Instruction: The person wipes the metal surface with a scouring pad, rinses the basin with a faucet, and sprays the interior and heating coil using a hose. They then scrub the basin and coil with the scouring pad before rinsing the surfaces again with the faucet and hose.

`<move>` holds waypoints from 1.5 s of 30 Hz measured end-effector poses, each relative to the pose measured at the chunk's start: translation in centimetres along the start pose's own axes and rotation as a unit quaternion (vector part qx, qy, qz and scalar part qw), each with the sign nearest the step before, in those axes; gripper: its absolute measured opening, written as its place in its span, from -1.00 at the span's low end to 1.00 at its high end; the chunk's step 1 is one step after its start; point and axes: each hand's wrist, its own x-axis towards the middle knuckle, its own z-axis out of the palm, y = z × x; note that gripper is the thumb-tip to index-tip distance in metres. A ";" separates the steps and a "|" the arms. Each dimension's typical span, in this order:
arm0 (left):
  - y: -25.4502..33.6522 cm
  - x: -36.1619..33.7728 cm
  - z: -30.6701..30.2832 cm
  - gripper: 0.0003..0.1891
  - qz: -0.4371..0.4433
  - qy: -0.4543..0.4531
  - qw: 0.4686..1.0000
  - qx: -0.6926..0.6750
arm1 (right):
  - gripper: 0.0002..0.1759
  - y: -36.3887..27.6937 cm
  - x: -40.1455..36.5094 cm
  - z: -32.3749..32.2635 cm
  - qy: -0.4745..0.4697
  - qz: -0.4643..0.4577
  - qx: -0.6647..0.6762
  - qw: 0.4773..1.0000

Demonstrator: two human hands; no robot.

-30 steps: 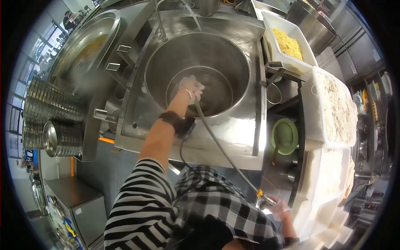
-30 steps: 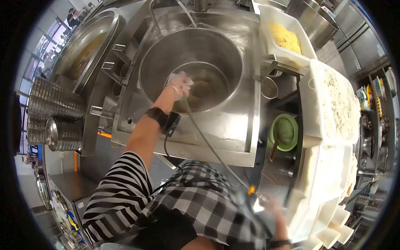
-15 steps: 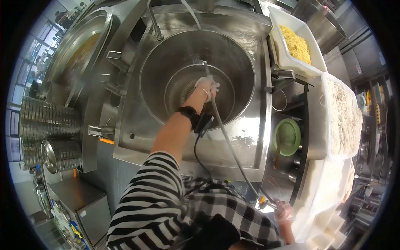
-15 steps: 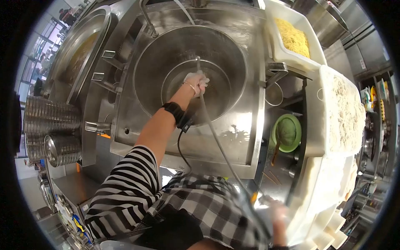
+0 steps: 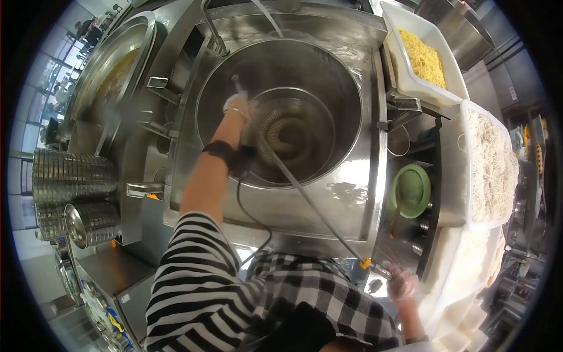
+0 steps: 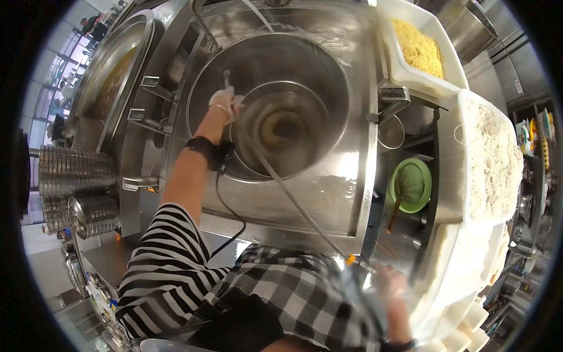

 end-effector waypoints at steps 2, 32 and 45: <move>-0.7 0.3 -0.9 -0.68 0.048 -0.016 0.996 0.069 | -0.75 -0.9 0.7 -0.5 0.054 -0.072 -0.055 0.994; 13.3 -5.7 -8.1 -0.72 0.247 -0.131 0.702 0.655 | -0.77 -2.9 2.9 -1.6 -0.025 -0.013 -0.021 0.999; 12.6 -12.2 -13.0 -0.93 -0.162 0.028 0.975 -0.150 | -0.63 -1.4 2.6 -0.3 -0.056 0.001 -0.010 0.998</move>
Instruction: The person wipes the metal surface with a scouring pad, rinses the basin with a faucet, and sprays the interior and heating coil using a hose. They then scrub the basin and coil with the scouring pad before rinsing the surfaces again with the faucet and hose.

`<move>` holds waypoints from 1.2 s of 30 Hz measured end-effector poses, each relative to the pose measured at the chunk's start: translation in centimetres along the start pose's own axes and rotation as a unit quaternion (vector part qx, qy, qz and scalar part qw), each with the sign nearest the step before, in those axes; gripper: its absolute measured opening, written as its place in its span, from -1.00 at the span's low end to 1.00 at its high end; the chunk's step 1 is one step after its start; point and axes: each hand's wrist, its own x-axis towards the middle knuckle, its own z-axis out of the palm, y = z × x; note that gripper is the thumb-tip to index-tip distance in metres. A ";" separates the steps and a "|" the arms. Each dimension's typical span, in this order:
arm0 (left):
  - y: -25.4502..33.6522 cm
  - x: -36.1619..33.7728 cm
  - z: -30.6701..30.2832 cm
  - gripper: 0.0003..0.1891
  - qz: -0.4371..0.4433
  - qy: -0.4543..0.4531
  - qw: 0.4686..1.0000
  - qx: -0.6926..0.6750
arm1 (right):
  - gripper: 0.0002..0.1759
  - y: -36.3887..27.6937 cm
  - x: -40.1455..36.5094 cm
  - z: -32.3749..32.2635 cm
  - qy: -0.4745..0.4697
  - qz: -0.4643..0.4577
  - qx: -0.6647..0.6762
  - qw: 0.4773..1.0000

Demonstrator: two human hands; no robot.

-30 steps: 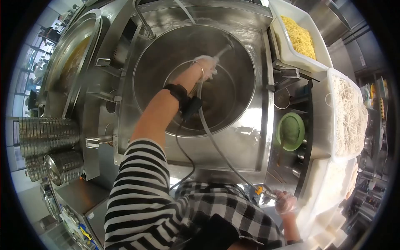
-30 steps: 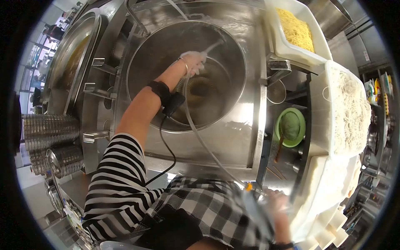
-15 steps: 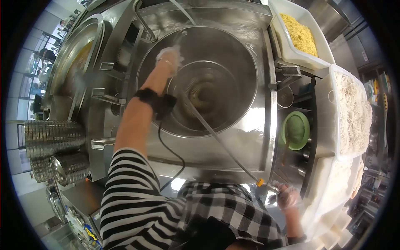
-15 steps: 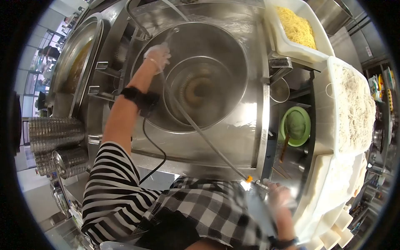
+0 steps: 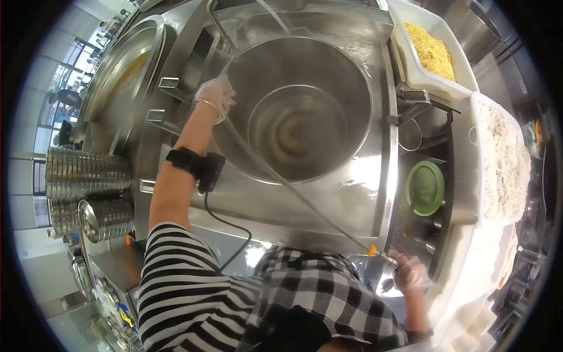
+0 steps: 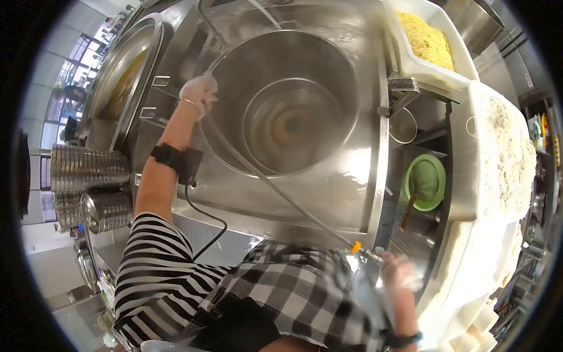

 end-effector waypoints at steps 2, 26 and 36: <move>-0.2 -1.7 -1.4 -0.95 0.018 -0.006 0.993 0.116 | -0.62 0.3 -0.1 0.2 -0.013 -0.001 -0.036 0.999; -1.3 -8.7 1.1 -0.74 0.349 -0.056 0.703 0.617 | -0.63 8.3 -5.2 -3.1 0.166 -0.080 0.172 0.968; 4.5 -2.3 -1.5 -0.65 0.313 -0.021 0.674 0.669 | -0.66 4.6 -1.5 -9.3 0.131 -0.063 0.177 0.973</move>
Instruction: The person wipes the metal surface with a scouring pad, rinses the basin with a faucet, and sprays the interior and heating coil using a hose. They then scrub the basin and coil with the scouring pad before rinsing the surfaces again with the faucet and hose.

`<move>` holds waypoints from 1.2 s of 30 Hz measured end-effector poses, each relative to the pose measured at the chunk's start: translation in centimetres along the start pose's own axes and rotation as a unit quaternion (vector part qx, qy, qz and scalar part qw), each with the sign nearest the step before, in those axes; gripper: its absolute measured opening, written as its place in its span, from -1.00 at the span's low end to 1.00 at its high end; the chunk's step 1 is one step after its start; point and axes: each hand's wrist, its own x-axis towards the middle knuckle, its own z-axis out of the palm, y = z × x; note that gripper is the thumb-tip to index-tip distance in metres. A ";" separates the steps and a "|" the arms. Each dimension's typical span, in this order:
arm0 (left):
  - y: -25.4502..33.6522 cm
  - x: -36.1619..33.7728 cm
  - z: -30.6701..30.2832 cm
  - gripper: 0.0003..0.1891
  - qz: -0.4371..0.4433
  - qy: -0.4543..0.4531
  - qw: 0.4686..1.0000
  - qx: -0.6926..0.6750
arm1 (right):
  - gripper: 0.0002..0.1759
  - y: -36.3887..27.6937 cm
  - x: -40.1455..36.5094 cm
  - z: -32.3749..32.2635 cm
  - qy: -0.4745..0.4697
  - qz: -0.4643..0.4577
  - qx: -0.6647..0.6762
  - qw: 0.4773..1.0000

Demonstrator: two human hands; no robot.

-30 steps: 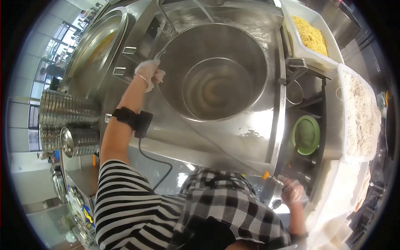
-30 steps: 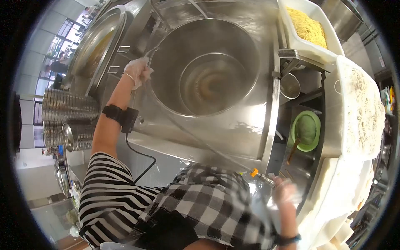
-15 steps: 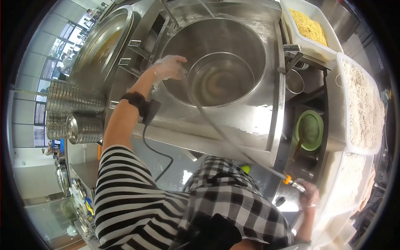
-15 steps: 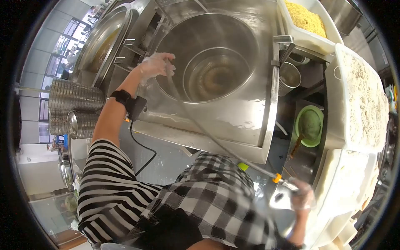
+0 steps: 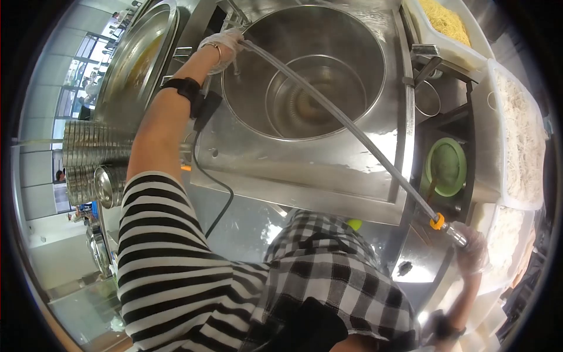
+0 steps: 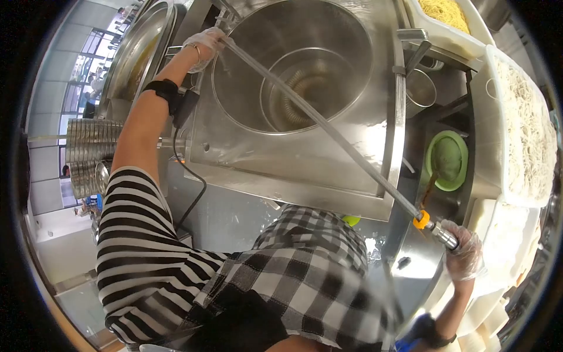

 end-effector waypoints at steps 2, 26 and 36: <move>-0.5 -0.2 -0.1 -0.67 -0.037 -0.024 0.999 -0.009 | -0.66 -0.7 0.7 -0.1 -0.016 0.012 -0.004 1.000; 5.3 -0.7 -1.4 -0.85 0.081 -0.185 0.906 -0.373 | -0.70 5.5 -3.4 4.9 -0.184 0.095 -0.175 0.962; 15.3 5.0 3.2 -0.91 0.380 0.333 0.772 -0.386 | -0.66 1.4 -7.4 7.9 -0.451 0.211 -0.246 0.832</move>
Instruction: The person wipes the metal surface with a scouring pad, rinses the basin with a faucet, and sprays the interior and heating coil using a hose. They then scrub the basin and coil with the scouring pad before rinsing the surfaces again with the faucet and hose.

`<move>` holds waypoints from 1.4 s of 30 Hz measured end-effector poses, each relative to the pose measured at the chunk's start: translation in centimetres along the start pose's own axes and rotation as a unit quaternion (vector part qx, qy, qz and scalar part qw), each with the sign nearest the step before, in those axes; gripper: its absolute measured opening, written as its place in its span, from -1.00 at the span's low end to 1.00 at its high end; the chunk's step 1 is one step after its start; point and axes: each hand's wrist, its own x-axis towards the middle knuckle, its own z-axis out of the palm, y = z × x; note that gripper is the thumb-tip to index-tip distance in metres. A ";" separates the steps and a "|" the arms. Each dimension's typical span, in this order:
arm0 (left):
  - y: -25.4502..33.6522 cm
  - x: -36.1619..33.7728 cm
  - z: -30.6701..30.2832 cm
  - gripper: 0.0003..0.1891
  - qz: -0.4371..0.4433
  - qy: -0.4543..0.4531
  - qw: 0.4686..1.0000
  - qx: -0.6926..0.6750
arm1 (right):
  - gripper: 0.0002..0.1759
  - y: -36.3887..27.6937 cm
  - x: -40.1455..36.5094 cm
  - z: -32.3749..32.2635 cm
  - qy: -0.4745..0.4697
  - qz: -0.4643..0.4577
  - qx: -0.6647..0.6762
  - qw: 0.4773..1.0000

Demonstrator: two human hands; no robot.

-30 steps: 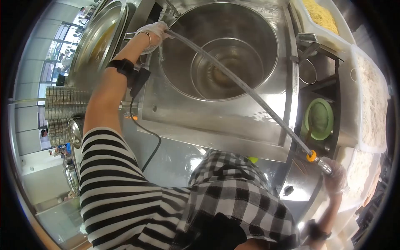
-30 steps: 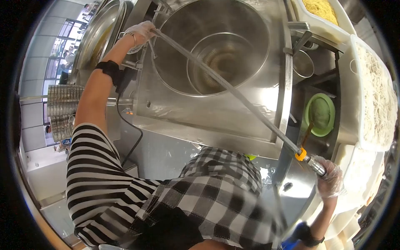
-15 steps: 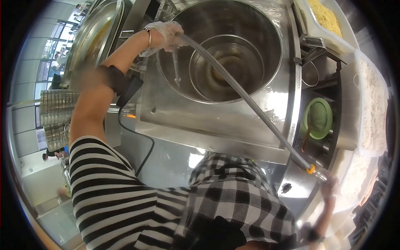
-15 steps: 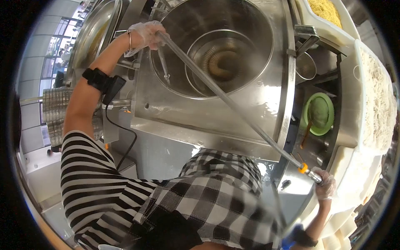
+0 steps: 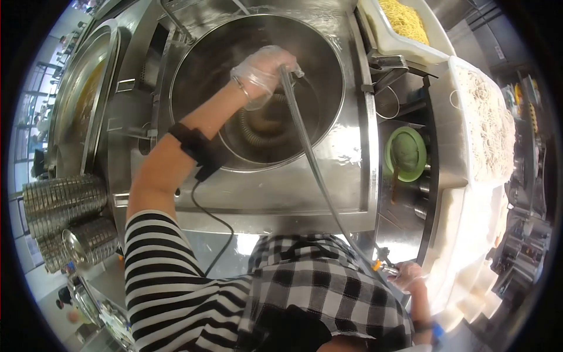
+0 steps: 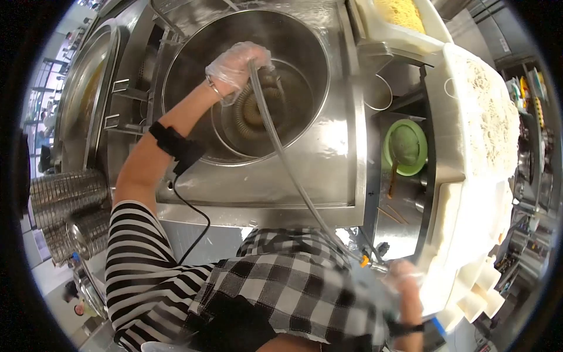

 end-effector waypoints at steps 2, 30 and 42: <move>-0.4 1.4 1.3 -0.94 -0.024 -0.015 0.999 -0.044 | -0.65 -0.3 -0.2 0.3 -0.009 -0.008 -0.001 1.000; -8.5 -3.3 11.2 -0.77 -0.468 -0.355 0.809 0.011 | -0.72 -0.1 0.1 4.5 0.045 0.097 -0.003 0.994; 1.8 -1.0 4.5 -0.48 -0.371 -0.499 0.781 -0.056 | -0.72 0.5 -1.1 2.4 0.045 0.087 0.028 0.995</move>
